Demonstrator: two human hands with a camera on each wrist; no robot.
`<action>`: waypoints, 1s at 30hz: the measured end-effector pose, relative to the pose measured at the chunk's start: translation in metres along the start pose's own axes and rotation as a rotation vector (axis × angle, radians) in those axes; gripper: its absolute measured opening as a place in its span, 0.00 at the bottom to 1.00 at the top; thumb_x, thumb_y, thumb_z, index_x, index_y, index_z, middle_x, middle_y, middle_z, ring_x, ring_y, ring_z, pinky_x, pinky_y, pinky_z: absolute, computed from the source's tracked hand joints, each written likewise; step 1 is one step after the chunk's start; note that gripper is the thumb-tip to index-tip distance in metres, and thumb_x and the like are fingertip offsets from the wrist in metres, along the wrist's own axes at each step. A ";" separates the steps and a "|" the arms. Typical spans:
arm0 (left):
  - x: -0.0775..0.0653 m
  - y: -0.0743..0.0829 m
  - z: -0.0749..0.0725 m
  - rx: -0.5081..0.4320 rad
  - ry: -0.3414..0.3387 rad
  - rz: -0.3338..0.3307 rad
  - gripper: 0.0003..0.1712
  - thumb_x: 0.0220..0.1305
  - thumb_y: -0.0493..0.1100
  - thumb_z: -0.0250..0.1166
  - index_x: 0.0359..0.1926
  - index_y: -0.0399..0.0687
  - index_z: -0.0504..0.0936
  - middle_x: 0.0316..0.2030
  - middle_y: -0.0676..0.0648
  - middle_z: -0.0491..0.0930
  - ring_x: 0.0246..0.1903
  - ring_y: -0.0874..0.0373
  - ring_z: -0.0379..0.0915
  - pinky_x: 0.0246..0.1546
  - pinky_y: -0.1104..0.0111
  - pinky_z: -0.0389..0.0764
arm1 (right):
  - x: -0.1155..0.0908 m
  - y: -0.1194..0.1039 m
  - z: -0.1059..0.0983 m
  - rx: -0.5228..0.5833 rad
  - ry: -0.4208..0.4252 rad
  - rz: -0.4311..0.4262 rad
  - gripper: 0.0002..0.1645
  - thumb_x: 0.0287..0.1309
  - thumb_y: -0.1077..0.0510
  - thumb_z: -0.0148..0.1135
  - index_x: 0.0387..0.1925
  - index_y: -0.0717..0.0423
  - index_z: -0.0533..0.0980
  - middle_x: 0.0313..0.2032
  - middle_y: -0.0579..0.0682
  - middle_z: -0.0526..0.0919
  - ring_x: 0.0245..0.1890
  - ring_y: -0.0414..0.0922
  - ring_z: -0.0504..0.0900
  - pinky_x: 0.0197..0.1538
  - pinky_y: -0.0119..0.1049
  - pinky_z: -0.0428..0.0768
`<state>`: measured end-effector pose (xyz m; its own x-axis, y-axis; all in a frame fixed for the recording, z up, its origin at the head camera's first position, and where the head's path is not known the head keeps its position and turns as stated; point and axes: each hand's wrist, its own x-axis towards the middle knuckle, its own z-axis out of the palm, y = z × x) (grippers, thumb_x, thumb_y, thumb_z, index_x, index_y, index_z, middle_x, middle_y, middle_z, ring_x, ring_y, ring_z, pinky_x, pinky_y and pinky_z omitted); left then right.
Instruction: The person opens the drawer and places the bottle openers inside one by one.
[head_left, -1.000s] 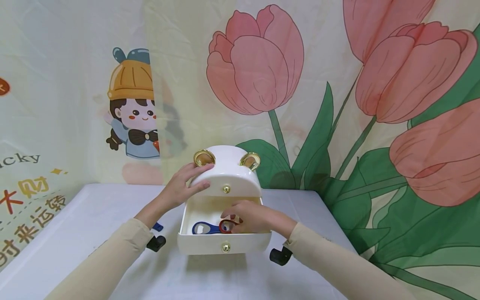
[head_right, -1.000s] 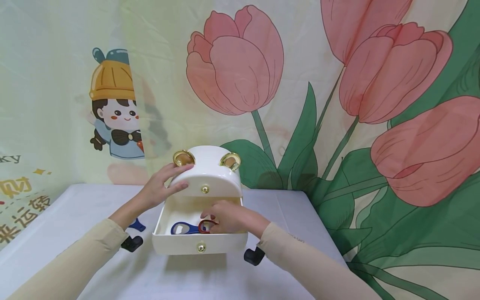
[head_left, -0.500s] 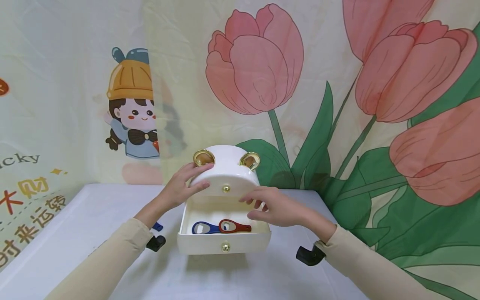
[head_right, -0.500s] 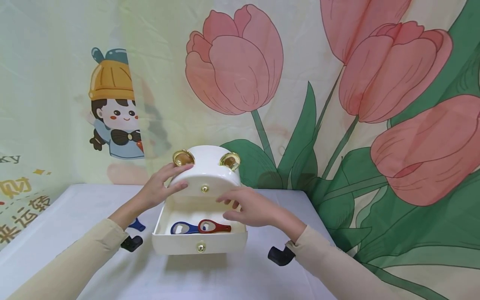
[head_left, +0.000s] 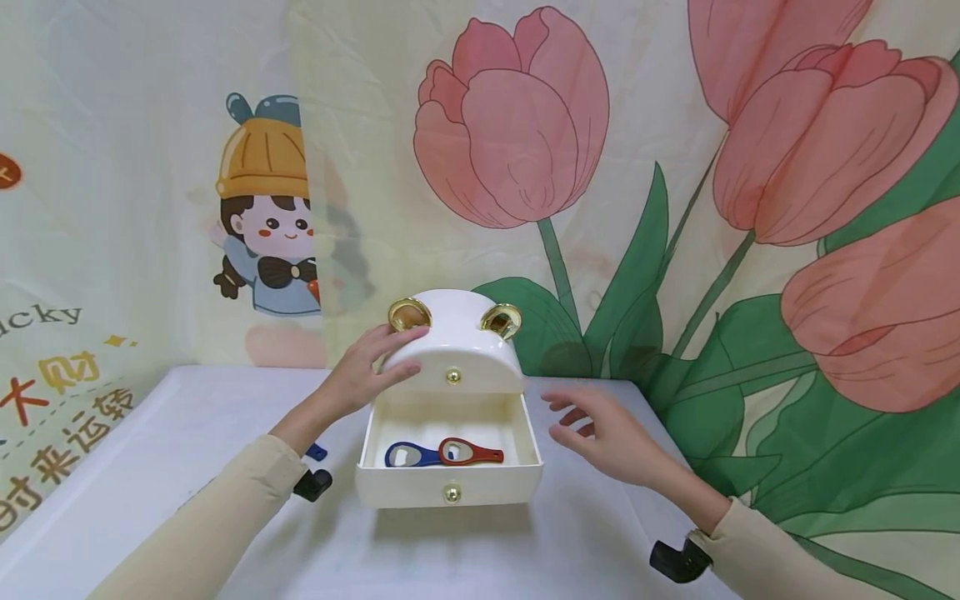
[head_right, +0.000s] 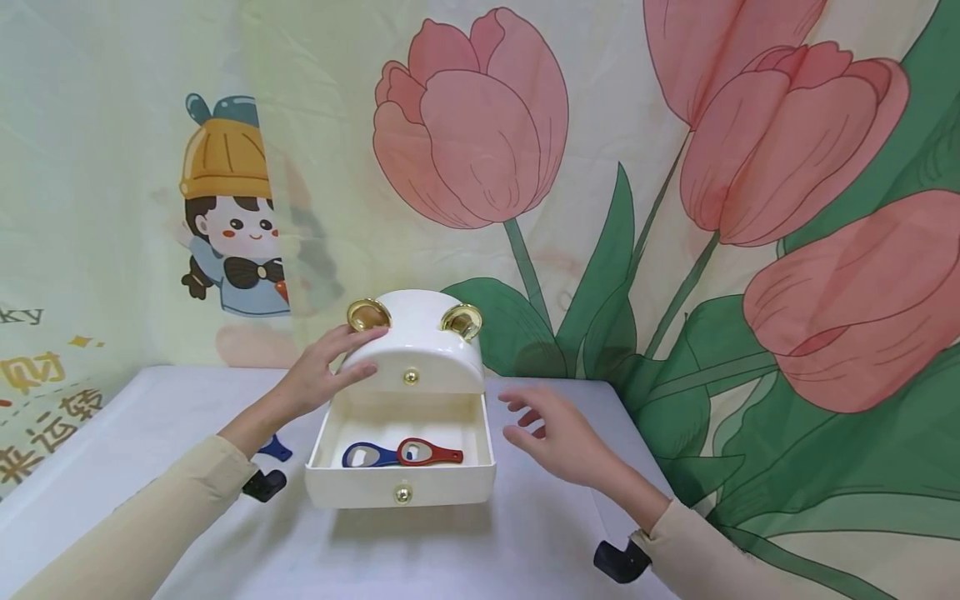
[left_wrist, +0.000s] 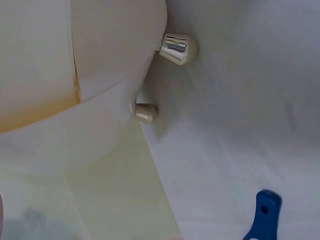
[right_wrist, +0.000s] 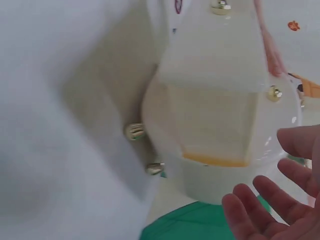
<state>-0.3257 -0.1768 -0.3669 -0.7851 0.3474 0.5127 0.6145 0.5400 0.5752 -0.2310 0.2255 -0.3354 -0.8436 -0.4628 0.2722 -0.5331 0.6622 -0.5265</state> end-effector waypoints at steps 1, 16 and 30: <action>0.000 0.000 0.000 -0.002 0.000 0.001 0.34 0.72 0.56 0.70 0.76 0.70 0.74 0.69 0.47 0.74 0.68 0.47 0.66 0.65 0.36 0.71 | -0.004 0.003 0.003 0.003 0.013 0.030 0.29 0.70 0.52 0.72 0.69 0.50 0.77 0.59 0.49 0.84 0.50 0.44 0.86 0.50 0.35 0.87; 0.001 0.001 0.000 -0.011 0.003 -0.004 0.34 0.72 0.56 0.71 0.76 0.71 0.74 0.71 0.48 0.73 0.70 0.46 0.66 0.66 0.35 0.70 | -0.042 0.025 0.048 0.216 -0.131 0.300 0.28 0.70 0.48 0.70 0.65 0.55 0.77 0.52 0.52 0.85 0.48 0.49 0.84 0.42 0.39 0.89; 0.000 0.000 0.001 -0.004 0.000 0.004 0.34 0.72 0.56 0.70 0.76 0.69 0.74 0.70 0.47 0.74 0.68 0.46 0.67 0.65 0.35 0.72 | -0.043 0.003 0.077 0.515 -0.449 0.415 0.23 0.78 0.47 0.59 0.58 0.63 0.82 0.47 0.54 0.88 0.44 0.52 0.88 0.47 0.48 0.90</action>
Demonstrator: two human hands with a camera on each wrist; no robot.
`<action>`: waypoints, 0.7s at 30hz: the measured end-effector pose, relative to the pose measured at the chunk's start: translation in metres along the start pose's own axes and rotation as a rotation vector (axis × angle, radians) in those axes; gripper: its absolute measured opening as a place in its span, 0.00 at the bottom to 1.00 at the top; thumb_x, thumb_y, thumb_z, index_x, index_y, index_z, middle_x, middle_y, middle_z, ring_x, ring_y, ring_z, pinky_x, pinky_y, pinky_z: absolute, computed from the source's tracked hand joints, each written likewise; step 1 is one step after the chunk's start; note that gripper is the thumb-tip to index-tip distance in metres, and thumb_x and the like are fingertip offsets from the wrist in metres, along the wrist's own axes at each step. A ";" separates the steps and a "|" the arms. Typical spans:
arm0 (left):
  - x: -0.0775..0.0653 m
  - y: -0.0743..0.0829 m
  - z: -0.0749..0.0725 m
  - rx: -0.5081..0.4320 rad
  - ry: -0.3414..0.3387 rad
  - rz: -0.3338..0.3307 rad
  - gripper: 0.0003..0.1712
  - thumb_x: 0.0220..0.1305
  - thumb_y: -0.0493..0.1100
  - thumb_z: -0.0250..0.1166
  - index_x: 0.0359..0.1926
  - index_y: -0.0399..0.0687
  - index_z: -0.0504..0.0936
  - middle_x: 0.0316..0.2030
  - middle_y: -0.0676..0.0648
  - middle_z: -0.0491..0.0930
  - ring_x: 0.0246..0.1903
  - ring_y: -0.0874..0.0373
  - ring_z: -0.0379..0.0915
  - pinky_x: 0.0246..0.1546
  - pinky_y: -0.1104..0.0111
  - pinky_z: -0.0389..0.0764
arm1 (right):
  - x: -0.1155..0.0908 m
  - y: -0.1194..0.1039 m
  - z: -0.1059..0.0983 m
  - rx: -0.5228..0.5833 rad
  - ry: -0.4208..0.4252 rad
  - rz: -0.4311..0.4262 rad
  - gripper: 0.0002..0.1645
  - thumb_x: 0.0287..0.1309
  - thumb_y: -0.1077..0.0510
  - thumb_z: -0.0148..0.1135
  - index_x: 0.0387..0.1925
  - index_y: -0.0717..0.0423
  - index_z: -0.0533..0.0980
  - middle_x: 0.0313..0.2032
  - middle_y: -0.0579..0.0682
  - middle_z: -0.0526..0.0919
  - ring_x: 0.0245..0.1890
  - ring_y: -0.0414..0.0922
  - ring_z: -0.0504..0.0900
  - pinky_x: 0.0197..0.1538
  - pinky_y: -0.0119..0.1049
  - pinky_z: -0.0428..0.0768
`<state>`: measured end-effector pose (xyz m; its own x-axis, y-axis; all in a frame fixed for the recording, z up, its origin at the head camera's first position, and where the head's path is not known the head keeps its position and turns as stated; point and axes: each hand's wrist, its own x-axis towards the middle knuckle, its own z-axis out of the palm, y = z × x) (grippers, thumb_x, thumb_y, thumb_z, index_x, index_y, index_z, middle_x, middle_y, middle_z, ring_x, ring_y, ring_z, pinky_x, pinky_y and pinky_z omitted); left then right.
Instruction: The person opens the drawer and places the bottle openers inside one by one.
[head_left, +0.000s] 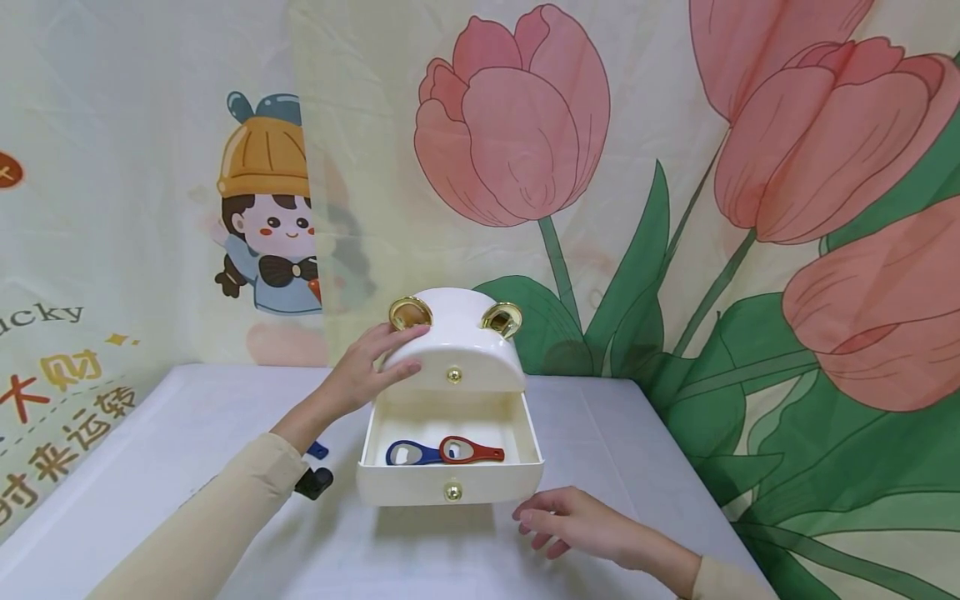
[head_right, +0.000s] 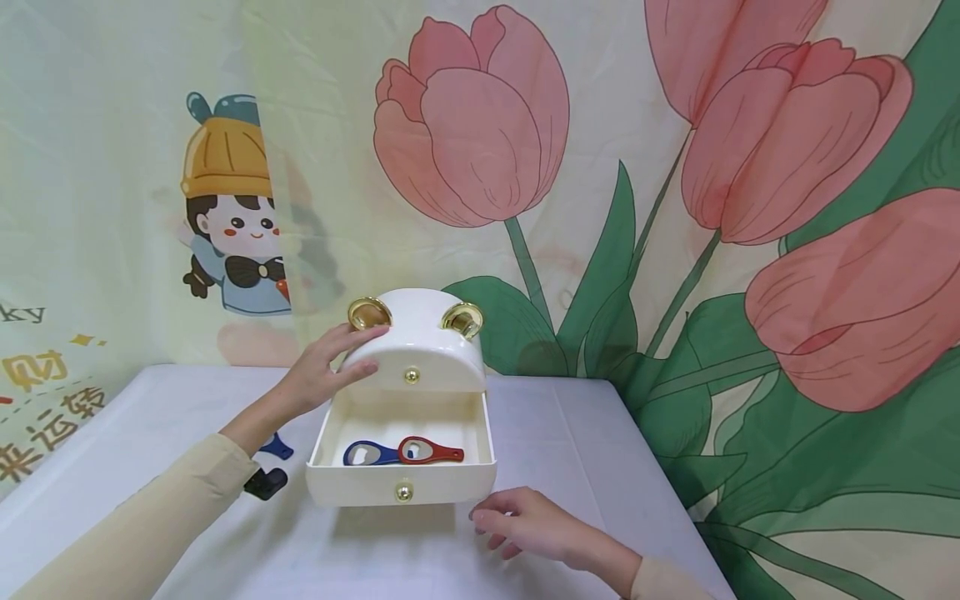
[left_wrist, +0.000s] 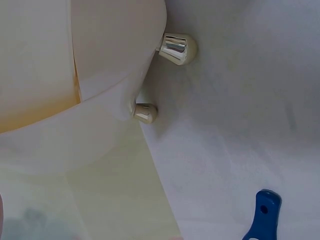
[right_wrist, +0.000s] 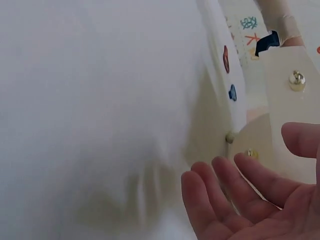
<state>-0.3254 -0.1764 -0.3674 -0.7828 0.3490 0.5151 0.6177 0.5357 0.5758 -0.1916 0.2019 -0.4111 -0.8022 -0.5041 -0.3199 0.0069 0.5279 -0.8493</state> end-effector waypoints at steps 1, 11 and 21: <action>0.000 0.000 0.000 -0.002 -0.001 -0.005 0.34 0.72 0.56 0.70 0.76 0.70 0.74 0.70 0.47 0.73 0.69 0.46 0.66 0.65 0.35 0.72 | 0.001 0.000 0.003 0.043 -0.024 0.005 0.25 0.79 0.47 0.58 0.59 0.64 0.81 0.48 0.55 0.88 0.45 0.53 0.88 0.48 0.49 0.90; 0.000 0.001 0.001 -0.003 -0.003 -0.024 0.34 0.72 0.58 0.70 0.76 0.71 0.73 0.71 0.47 0.72 0.70 0.45 0.65 0.65 0.33 0.71 | 0.012 -0.009 0.030 0.452 -0.208 0.018 0.36 0.82 0.41 0.48 0.70 0.67 0.72 0.58 0.57 0.86 0.54 0.50 0.88 0.58 0.48 0.86; 0.001 -0.001 0.001 0.003 0.019 0.025 0.33 0.72 0.54 0.71 0.76 0.67 0.75 0.70 0.47 0.75 0.68 0.46 0.68 0.66 0.38 0.70 | 0.021 -0.026 0.063 0.788 -0.268 -0.024 0.38 0.80 0.37 0.49 0.72 0.62 0.71 0.62 0.55 0.83 0.59 0.54 0.85 0.65 0.48 0.82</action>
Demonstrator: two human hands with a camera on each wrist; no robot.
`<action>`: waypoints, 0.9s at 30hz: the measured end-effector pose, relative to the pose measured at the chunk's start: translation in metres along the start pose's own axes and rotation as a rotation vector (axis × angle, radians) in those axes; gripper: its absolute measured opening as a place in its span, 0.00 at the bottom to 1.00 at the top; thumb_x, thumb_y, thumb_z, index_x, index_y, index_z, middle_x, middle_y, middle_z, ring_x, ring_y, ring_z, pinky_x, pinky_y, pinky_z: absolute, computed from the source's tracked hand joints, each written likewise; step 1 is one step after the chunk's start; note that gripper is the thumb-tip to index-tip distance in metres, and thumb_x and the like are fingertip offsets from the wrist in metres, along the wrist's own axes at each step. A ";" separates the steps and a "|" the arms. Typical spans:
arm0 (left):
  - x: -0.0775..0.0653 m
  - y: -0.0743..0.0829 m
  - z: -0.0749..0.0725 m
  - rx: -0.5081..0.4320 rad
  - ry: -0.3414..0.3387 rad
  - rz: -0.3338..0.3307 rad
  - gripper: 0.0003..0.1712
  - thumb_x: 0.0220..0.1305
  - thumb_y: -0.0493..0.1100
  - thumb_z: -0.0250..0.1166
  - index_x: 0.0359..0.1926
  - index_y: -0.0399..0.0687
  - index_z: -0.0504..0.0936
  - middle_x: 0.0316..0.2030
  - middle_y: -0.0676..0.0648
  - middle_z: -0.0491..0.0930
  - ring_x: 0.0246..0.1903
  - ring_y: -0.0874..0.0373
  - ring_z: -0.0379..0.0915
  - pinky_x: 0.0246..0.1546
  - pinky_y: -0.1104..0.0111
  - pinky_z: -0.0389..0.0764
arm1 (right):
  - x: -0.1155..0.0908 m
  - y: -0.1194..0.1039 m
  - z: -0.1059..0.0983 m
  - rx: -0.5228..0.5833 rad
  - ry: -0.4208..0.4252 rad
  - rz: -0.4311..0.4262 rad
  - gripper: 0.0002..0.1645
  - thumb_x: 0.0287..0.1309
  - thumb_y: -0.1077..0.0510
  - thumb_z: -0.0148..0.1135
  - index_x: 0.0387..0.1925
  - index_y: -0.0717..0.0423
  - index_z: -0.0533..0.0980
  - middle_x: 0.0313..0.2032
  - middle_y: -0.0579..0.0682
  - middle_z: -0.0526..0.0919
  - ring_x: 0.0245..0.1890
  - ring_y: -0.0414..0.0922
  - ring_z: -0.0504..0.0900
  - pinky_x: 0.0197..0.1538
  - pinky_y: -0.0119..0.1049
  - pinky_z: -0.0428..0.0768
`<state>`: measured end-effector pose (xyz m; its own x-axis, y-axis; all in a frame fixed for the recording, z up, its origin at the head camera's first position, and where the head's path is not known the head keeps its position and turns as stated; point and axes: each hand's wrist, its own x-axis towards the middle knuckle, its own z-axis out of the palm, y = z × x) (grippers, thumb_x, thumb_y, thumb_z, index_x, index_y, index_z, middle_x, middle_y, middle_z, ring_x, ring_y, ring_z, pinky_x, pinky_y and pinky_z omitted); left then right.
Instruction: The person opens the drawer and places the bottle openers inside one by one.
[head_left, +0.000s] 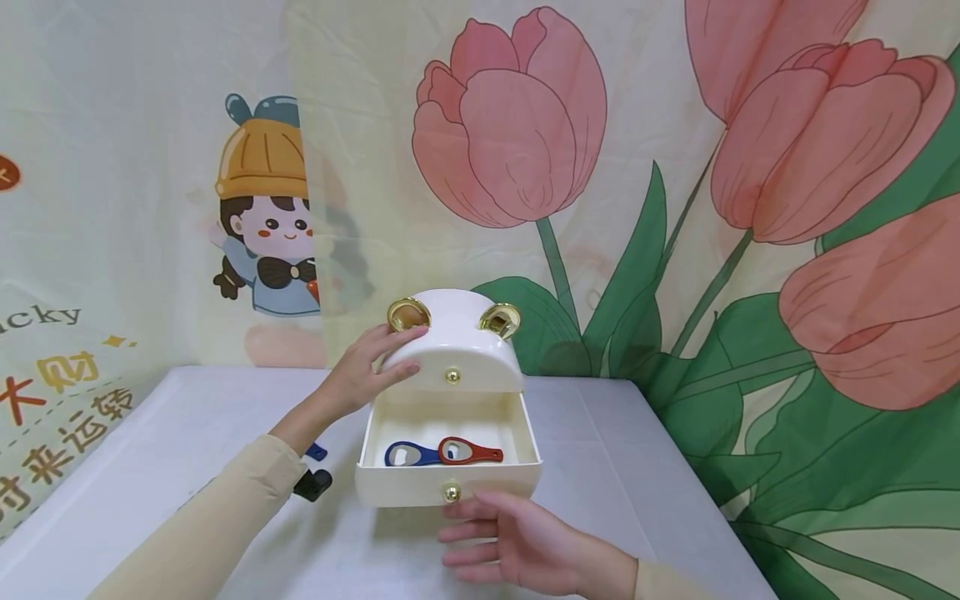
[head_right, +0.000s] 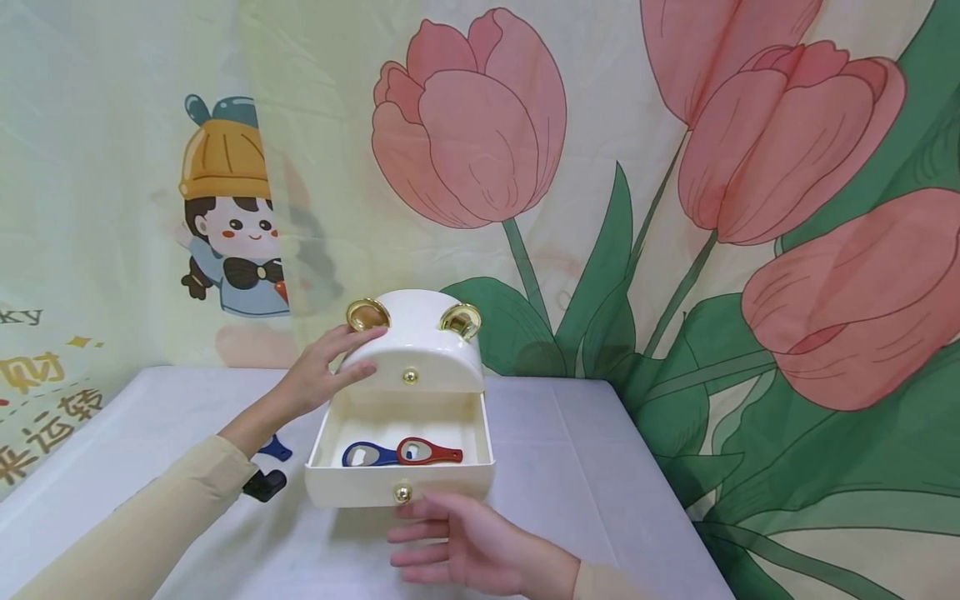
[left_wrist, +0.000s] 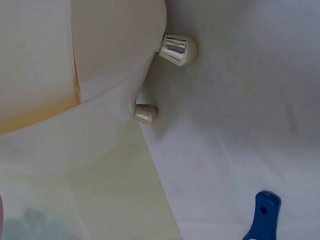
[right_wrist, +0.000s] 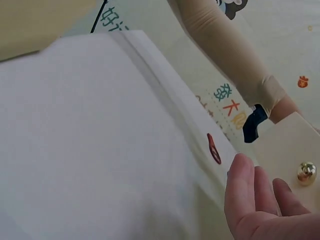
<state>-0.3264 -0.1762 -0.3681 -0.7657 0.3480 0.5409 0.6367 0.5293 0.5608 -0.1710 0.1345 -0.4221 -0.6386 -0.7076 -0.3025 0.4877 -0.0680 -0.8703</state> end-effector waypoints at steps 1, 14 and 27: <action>0.000 0.000 0.000 0.000 0.001 0.002 0.33 0.72 0.54 0.71 0.76 0.67 0.75 0.69 0.47 0.75 0.68 0.46 0.68 0.66 0.38 0.70 | 0.001 0.000 0.003 0.023 -0.002 -0.001 0.38 0.79 0.37 0.49 0.72 0.62 0.70 0.62 0.56 0.82 0.60 0.54 0.84 0.65 0.48 0.81; 0.000 -0.001 0.001 0.004 0.007 0.014 0.33 0.73 0.54 0.70 0.76 0.67 0.75 0.69 0.47 0.75 0.68 0.46 0.68 0.66 0.37 0.70 | 0.016 -0.001 0.019 0.126 0.026 -0.010 0.31 0.77 0.37 0.52 0.62 0.56 0.80 0.62 0.55 0.83 0.60 0.54 0.83 0.67 0.48 0.79; 0.000 0.000 0.000 0.001 0.003 0.013 0.33 0.73 0.54 0.70 0.76 0.67 0.74 0.71 0.47 0.73 0.70 0.46 0.66 0.67 0.36 0.68 | 0.020 -0.001 0.024 0.134 0.096 -0.031 0.26 0.75 0.43 0.57 0.57 0.58 0.83 0.55 0.52 0.88 0.54 0.51 0.87 0.64 0.45 0.82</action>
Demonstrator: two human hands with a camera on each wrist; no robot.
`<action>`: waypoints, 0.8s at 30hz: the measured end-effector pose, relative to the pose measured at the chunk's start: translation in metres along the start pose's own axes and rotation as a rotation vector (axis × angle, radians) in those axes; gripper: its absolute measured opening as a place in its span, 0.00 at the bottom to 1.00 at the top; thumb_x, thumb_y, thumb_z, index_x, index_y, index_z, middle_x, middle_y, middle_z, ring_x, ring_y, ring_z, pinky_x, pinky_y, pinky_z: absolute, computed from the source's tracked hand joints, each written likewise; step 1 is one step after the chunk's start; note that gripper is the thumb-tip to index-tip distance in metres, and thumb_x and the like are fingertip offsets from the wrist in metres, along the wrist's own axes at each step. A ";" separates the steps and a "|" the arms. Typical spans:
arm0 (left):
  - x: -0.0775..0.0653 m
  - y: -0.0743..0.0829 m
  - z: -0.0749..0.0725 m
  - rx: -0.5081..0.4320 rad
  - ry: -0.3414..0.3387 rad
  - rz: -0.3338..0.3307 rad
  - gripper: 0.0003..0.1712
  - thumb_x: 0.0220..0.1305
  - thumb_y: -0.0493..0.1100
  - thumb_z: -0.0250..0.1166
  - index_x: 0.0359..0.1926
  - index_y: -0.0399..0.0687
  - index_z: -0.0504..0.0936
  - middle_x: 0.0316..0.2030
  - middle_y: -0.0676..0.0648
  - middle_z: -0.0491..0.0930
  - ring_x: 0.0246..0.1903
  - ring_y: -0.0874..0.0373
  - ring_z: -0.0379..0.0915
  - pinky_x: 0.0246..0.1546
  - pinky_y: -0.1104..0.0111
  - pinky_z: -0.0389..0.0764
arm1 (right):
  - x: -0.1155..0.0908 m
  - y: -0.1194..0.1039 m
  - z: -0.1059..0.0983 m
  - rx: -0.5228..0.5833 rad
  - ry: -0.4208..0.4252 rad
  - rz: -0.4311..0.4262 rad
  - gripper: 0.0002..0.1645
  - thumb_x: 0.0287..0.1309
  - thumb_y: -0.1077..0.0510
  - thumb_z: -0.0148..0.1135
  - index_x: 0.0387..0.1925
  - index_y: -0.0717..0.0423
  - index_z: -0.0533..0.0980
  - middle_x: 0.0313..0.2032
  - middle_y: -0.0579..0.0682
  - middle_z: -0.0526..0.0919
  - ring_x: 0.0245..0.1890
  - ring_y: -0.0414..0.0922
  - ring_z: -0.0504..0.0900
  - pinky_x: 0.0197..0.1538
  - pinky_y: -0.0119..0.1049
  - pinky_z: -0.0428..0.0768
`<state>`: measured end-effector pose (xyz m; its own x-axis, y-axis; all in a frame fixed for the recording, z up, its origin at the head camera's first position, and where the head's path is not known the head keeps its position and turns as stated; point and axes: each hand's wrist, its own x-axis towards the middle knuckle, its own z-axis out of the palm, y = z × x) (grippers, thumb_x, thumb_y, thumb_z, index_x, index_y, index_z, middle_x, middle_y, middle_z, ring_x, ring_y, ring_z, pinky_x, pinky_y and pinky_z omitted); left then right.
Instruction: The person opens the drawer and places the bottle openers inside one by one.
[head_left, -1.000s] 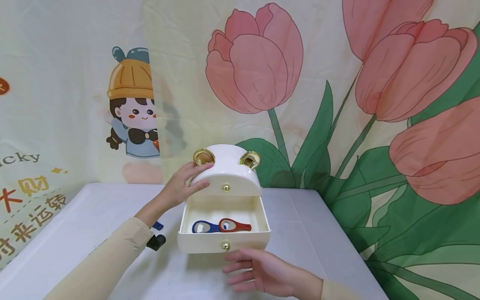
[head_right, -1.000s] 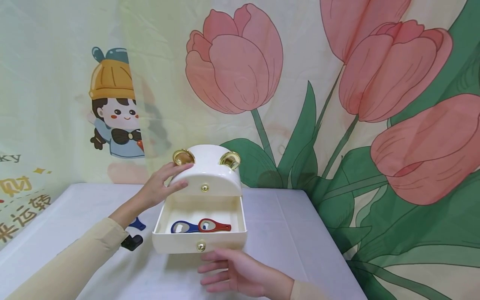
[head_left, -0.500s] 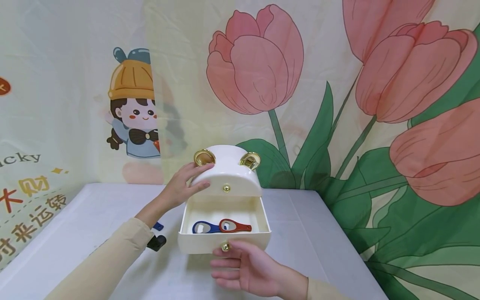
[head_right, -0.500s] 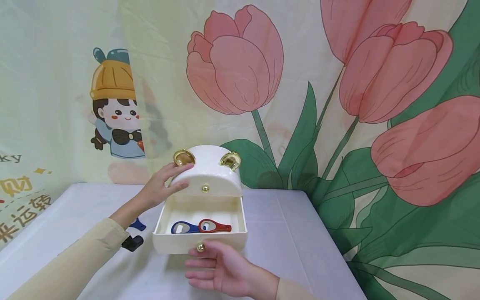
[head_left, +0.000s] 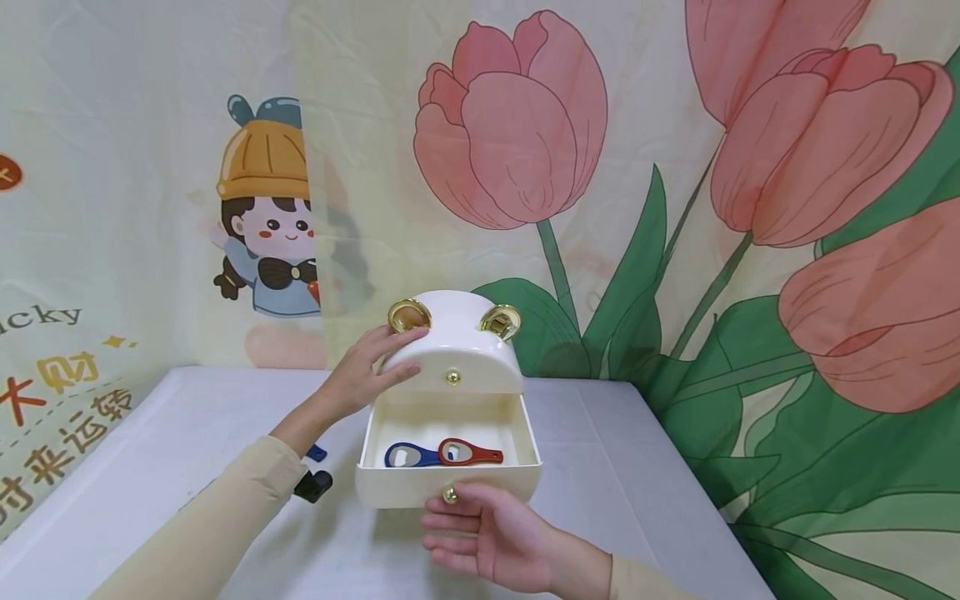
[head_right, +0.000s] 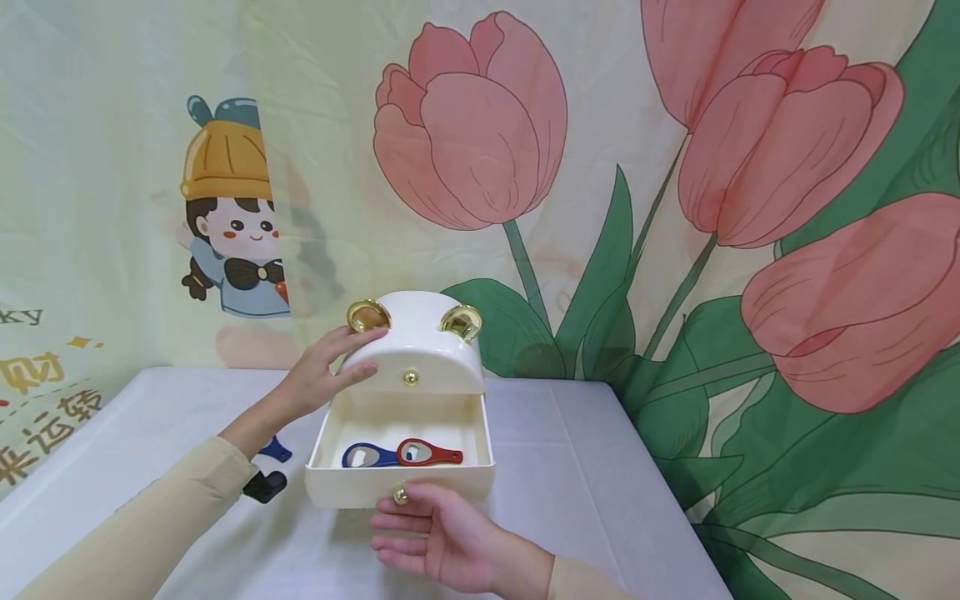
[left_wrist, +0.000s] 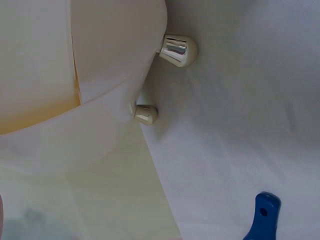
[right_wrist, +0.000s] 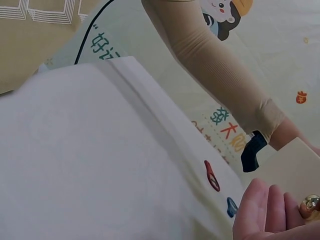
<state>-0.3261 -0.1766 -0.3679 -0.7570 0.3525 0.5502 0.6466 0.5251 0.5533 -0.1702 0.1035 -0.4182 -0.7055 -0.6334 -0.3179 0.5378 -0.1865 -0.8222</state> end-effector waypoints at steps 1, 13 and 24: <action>0.000 0.000 0.000 0.001 0.000 0.000 0.33 0.73 0.55 0.70 0.76 0.67 0.74 0.71 0.47 0.73 0.70 0.45 0.66 0.67 0.36 0.68 | 0.000 0.000 0.000 0.001 0.004 -0.001 0.26 0.75 0.43 0.57 0.57 0.58 0.83 0.55 0.52 0.88 0.54 0.50 0.87 0.64 0.44 0.82; -0.001 0.003 -0.001 -0.009 -0.005 -0.025 0.33 0.73 0.54 0.70 0.76 0.66 0.75 0.71 0.46 0.73 0.69 0.44 0.66 0.66 0.35 0.70 | 0.002 -0.005 -0.003 -0.022 0.018 -0.007 0.25 0.74 0.45 0.57 0.57 0.59 0.83 0.54 0.52 0.88 0.55 0.50 0.87 0.64 0.45 0.82; 0.001 0.001 -0.001 0.012 0.006 0.007 0.33 0.72 0.53 0.71 0.75 0.67 0.75 0.69 0.47 0.75 0.68 0.47 0.68 0.66 0.40 0.69 | 0.014 -0.012 -0.003 -0.028 0.022 -0.019 0.26 0.75 0.43 0.56 0.58 0.59 0.82 0.56 0.53 0.88 0.57 0.51 0.86 0.65 0.45 0.82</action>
<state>-0.3258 -0.1765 -0.3666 -0.7516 0.3516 0.5582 0.6510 0.5320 0.5415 -0.1876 0.0993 -0.4138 -0.7261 -0.6127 -0.3120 0.5113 -0.1776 -0.8409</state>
